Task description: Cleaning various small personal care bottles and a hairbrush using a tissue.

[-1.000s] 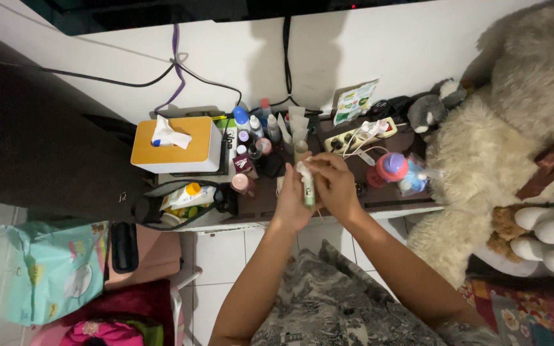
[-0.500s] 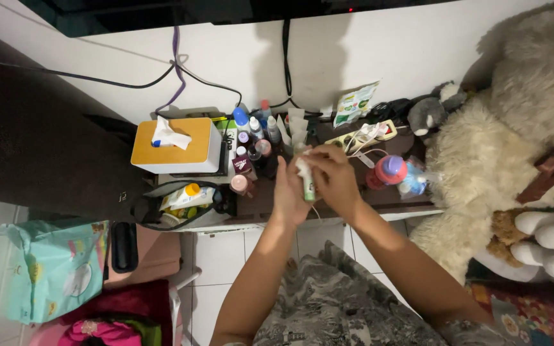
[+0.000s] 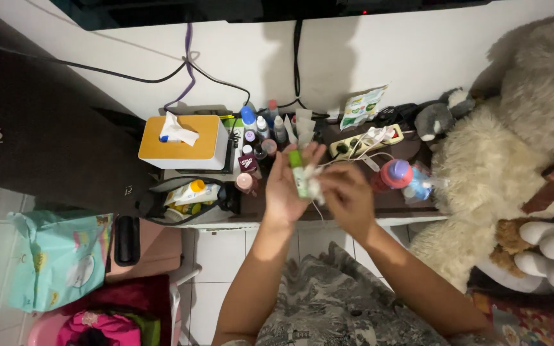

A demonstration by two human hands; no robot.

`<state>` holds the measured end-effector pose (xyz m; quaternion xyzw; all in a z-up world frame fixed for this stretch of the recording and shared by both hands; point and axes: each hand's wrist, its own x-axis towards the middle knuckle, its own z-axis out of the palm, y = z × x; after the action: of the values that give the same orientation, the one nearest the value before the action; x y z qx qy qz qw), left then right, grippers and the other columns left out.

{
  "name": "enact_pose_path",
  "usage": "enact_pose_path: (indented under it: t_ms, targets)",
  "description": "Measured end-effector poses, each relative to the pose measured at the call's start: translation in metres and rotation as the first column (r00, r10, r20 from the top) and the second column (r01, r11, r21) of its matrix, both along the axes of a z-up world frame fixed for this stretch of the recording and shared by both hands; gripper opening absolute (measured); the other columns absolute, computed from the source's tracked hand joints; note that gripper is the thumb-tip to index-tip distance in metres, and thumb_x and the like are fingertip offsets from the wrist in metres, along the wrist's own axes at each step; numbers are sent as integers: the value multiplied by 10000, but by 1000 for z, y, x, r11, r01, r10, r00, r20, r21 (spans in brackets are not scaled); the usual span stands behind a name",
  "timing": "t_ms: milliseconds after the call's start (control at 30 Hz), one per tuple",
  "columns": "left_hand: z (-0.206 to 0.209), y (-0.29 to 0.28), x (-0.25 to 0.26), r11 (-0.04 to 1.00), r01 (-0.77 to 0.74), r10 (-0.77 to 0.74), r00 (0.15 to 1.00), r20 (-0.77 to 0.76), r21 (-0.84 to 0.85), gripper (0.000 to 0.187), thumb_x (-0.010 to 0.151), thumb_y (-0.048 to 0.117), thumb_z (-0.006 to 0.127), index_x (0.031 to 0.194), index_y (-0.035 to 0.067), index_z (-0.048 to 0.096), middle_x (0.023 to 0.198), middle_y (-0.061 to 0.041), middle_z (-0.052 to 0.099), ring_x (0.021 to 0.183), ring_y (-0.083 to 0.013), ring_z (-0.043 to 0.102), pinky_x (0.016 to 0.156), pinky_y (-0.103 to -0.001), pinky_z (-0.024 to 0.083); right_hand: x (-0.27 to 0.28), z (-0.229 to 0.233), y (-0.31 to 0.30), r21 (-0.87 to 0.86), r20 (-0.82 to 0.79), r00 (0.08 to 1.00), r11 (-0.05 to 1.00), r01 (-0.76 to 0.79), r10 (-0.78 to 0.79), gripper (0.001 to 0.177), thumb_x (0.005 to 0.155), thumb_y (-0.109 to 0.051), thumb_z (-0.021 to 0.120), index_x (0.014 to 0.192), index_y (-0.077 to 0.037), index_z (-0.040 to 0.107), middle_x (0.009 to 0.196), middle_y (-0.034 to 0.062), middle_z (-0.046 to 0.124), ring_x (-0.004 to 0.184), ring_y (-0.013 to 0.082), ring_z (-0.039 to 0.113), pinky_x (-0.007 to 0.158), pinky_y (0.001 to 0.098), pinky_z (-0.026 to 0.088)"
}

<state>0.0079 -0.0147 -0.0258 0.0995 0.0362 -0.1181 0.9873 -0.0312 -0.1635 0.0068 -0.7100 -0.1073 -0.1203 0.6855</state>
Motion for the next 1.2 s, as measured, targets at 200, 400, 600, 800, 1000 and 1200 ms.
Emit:
enact_pose_path:
  t_ms: [200,400,600,800,1000,1200]
  targets:
    - [-21,-6,-12,987,151,-157,978,140,58,514,1184,445,296,1451,62,511,1602,-228,447,1445,-342,468,1220,-475,389,13,0,6,-357,345,919,932,-58,189,334,843,69,685,1113,-105,778,1152,93,644,1070,263,678,928,351,561]
    - [13,1,-20,990,117,-121,991,59,76,549,1125,433,265,1479,59,453,1611,-167,439,1433,-341,474,1195,-502,408,17,11,16,-408,297,949,913,22,110,315,864,52,690,1133,-92,768,1159,98,664,1074,263,685,908,359,568]
    - [-4,17,-14,984,86,-101,991,87,157,514,1108,409,378,1474,58,459,1540,-184,483,1415,-379,481,1089,-510,440,-13,-3,8,-373,179,923,892,-256,339,303,853,36,709,1107,-96,810,1061,82,641,989,244,657,805,332,551]
    - [-18,8,-15,964,79,-86,996,17,252,370,1141,411,417,1386,143,489,1404,-148,573,1295,-332,539,1047,-513,489,0,-9,-12,25,-1,997,997,-74,74,214,921,13,677,1083,-94,769,1111,44,645,935,160,640,752,298,529]
    - [-6,0,-16,960,101,-143,978,149,261,613,1110,582,273,1369,72,495,1351,-163,652,1221,-344,626,1060,-469,496,-7,11,5,-458,271,933,884,-91,236,216,820,32,753,1008,-69,786,1047,85,676,1001,247,672,842,358,551]
    - [-22,-6,-16,928,202,-199,979,-41,313,708,1083,643,257,1486,99,466,1386,-94,619,1283,-250,602,1059,-431,481,18,10,3,-448,287,956,890,84,55,226,888,54,707,1074,-61,765,1161,96,693,1063,287,677,893,365,551]
